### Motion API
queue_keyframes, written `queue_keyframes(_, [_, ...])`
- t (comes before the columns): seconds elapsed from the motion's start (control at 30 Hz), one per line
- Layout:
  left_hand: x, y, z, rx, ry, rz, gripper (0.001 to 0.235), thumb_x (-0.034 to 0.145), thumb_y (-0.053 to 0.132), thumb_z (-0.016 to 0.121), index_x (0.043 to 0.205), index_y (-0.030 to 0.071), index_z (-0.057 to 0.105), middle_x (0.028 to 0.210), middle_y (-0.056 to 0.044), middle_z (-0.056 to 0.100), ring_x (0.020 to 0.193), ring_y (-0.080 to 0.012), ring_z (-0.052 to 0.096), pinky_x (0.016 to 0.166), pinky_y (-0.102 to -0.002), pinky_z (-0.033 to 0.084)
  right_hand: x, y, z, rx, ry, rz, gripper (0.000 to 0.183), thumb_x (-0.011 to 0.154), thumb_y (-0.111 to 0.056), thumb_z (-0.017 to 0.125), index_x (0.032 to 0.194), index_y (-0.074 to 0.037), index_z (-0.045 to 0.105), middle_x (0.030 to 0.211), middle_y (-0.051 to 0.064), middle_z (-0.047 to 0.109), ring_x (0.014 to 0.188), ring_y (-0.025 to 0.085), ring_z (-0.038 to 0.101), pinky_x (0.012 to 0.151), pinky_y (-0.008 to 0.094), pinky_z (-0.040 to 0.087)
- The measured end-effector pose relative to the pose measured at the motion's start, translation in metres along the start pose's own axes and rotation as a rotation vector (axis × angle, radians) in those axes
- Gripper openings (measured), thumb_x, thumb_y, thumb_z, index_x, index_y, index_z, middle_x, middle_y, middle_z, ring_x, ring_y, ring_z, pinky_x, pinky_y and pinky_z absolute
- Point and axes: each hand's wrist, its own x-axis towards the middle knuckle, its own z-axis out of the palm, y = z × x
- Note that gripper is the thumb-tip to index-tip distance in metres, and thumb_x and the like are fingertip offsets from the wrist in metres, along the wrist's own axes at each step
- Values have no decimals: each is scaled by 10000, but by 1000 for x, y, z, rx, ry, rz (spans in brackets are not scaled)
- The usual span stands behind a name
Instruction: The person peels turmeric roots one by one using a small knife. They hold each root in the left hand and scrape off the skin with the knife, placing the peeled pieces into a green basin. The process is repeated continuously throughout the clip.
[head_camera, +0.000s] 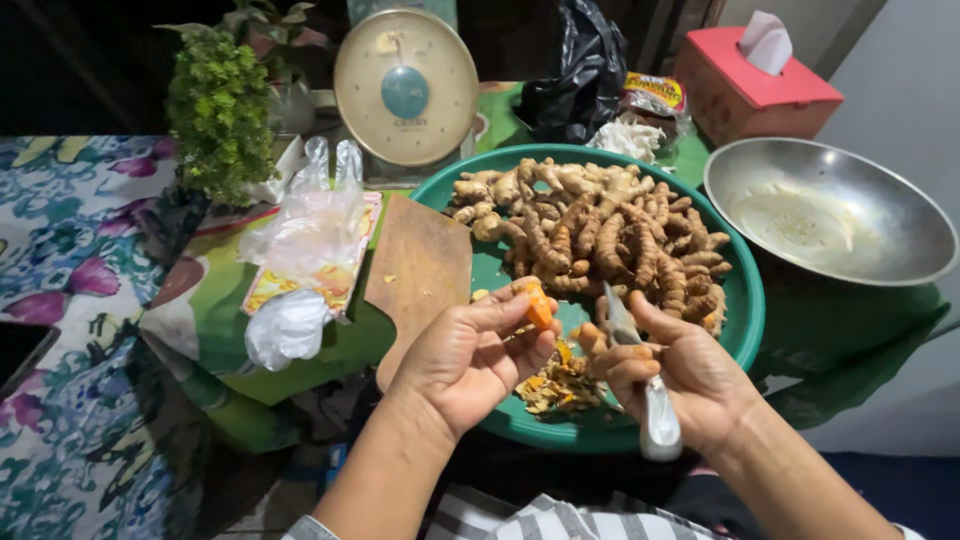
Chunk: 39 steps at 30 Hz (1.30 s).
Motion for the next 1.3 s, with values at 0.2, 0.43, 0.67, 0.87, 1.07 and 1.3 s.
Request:
queue_keyframes(0.2, [-14, -10, 1, -50, -168, -7, 390, 937, -5, 628, 1319, 36, 562, 1077, -134, 679, 947, -231, 702, 871, -341, 636, 7, 17, 7, -487, 131, -223, 154, 988, -228, 613, 1045, -87, 593, 752, -1, 526, 534, 57, 431, 420, 179, 357])
queue_keyframes(0.43, [-17, -1, -4, -14, -160, -2, 468, 917, -32, 641, 1364, 68, 546, 1080, -166, 698, 932, -269, 719, 849, -329, 630, 2, 38, 21, -852, 303, -394, 398, 964, -462, 515, 1003, -78, 612, 721, 11, 545, 488, 85, 373, 406, 233, 302])
queue_keyframes(0.67, [-11, -3, -10, -50, -206, 26, 369, 942, -9, 659, 1297, 41, 569, 1044, -111, 684, 921, -203, 705, 856, -340, 635, -14, 57, 29, -1118, 172, -491, 375, 967, -370, 536, 1174, -79, 648, 740, 15, 556, 530, 120, 476, 464, 260, 392])
queue_keyframes(0.87, [-8, -10, -10, -4, -178, 29, 367, 913, -5, 650, 1272, 42, 593, 1042, -84, 703, 917, -174, 705, 862, -325, 621, -34, 72, 34, -1280, 244, -556, 553, 961, -291, 578, 1512, -240, 582, 745, -11, 568, 552, 86, 498, 459, 232, 382])
queue_keyframes(1.07, [-15, -5, -10, 45, -177, 36, 312, 921, 42, 674, 1231, 49, 639, 1017, -65, 704, 907, -170, 694, 857, -319, 600, -41, 85, 36, -1367, 139, -595, 585, 960, -280, 544, 1544, -249, 538, 702, -17, 492, 529, 78, 437, 442, 234, 341])
queue_keyframes(1.3, [-20, -5, -13, 12, -139, 60, 258, 913, 49, 685, 1169, 35, 658, 1008, -62, 704, 917, -167, 697, 880, -317, 600, -37, 94, 37, -1496, 145, -600, 555, 967, -266, 512, 1521, -257, 522, 638, -16, 410, 495, 85, 383, 429, 252, 320])
